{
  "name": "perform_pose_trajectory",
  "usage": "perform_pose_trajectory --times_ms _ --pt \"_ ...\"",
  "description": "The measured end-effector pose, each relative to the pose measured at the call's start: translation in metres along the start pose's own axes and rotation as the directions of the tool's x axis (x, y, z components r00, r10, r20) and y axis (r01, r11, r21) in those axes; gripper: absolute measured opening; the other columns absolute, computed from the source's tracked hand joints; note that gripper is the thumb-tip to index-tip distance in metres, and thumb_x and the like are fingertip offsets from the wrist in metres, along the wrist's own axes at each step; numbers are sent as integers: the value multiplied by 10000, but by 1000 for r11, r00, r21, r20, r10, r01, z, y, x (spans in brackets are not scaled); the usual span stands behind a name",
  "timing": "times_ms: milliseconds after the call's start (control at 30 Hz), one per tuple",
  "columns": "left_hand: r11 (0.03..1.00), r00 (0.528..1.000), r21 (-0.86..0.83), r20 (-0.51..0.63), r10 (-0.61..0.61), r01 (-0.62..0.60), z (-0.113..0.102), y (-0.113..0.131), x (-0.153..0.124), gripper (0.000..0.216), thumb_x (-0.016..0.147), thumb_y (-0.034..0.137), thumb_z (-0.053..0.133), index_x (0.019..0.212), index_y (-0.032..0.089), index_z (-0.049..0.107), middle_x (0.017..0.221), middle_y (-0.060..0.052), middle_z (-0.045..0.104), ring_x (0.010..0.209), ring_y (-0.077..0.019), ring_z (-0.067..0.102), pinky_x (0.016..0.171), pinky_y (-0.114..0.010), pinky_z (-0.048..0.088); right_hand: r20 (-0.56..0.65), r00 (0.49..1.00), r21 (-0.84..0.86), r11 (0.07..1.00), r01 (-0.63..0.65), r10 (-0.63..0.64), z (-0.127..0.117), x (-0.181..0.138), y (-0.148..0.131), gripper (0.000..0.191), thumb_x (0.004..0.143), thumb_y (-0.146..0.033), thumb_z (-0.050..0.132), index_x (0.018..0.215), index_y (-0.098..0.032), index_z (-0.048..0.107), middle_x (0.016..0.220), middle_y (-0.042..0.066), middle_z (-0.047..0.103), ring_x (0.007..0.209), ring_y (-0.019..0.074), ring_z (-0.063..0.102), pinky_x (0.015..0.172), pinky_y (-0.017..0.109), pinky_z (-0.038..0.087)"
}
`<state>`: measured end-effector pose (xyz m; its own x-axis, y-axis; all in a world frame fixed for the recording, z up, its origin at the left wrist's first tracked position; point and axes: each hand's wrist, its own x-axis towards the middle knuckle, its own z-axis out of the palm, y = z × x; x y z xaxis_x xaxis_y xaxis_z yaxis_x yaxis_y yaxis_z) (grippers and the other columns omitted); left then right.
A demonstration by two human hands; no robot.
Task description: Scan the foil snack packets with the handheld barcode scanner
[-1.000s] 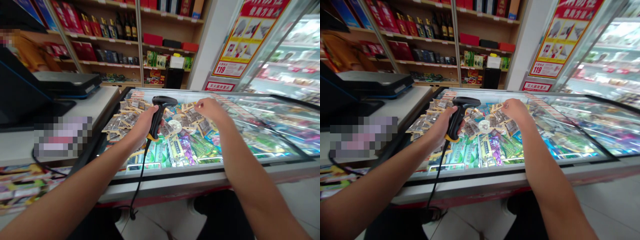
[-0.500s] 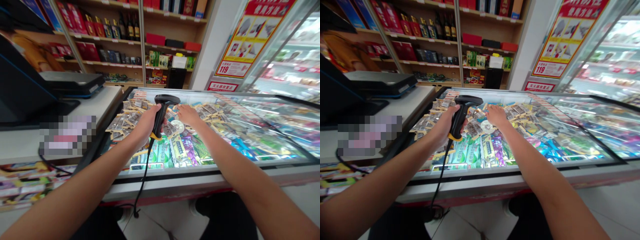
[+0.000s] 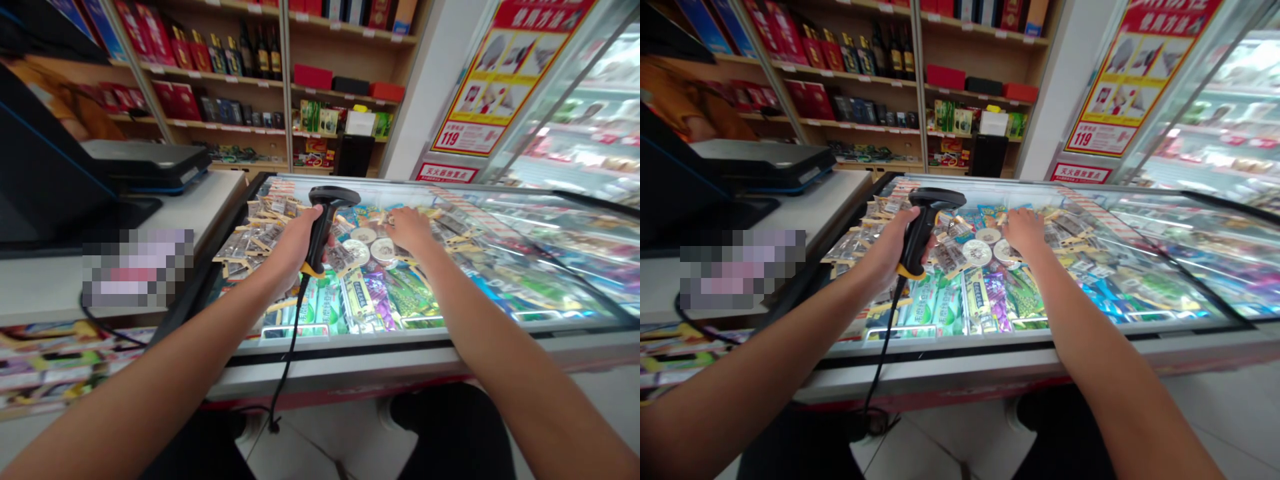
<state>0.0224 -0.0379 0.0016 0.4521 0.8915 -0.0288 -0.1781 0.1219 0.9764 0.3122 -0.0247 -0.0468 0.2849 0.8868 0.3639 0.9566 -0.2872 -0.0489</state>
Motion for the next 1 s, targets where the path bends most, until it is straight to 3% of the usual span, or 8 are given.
perform_pose_trajectory --times_ms 100,200,300,433,533,667,833,1000 --pt "1000 1000 9 -9 -1 1 0 1 0 354 912 508 487 784 190 579 573 -11 624 369 -118 500 366 -232 381 79 996 251 968 18 -39 -10 -8 -34 316 959 -426 545 1055 -185 726 1043 159 729 997 327 675 864 440 496" --pt "1000 1000 29 -10 5 -5 0 0 2 368 921 500 459 767 190 584 562 -14 615 372 -122 501 356 -239 369 169 971 447 891 80 -172 -14 -20 -73 387 901 -580 588 879 -226 742 896 95 743 842 268 678 755 375 500" --pt "999 1000 37 -13 9 -8 0 -1 3 370 923 492 452 770 187 595 546 -12 597 365 -124 490 356 -241 364 258 930 553 829 81 -263 -16 -28 -93 330 823 -537 695 716 -226 722 692 53 693 670 209 619 645 337 479" --pt "999 1000 41 5 10 -10 0 -1 3 373 924 492 440 779 185 595 544 -16 590 365 -125 489 355 -236 361 407 862 760 635 -136 -303 -23 -29 -84 227 774 -446 765 714 -230 730 617 22 641 582 161 558 553 304 485" --pt "999 1000 49 20 -3 2 1 0 0 369 925 492 432 783 187 582 560 -20 600 379 -126 503 360 -233 377 405 895 858 417 -300 -188 -31 -25 -69 159 777 -375 791 797 -235 719 736 20 670 610 147 577 587 307 533" --pt "997 997 76 67 -24 19 2 0 -3 348 930 469 416 852 177 589 577 -16 606 378 -121 498 358 -222 373 387 922 902 209 -379 2 -38 -16 -57 124 854 -297 737 816 -218 649 732 9 623 626 144 582 668 340 568" --pt "987 986 142 143 -89 68 3 -2 -4 368 914 482 414 904 163 595 566 -9 597 359 -124 478 343 -224 352 373 920 917 103 -385 120 -40 -8 -50 147 884 -242 690 796 -212 576 756 -17 615 612 117 564 702 317 552" --pt "983 979 174 182 -91 59 2 -4 -3 408 895 501 438 951 139 619 558 -7 594 361 -126 474 347 -225 345 356 930 930 63 -362 94 -40 -8 -47 195 870 -236 699 763 -203 539 753 -1 620 627 123 586 697 313 539"
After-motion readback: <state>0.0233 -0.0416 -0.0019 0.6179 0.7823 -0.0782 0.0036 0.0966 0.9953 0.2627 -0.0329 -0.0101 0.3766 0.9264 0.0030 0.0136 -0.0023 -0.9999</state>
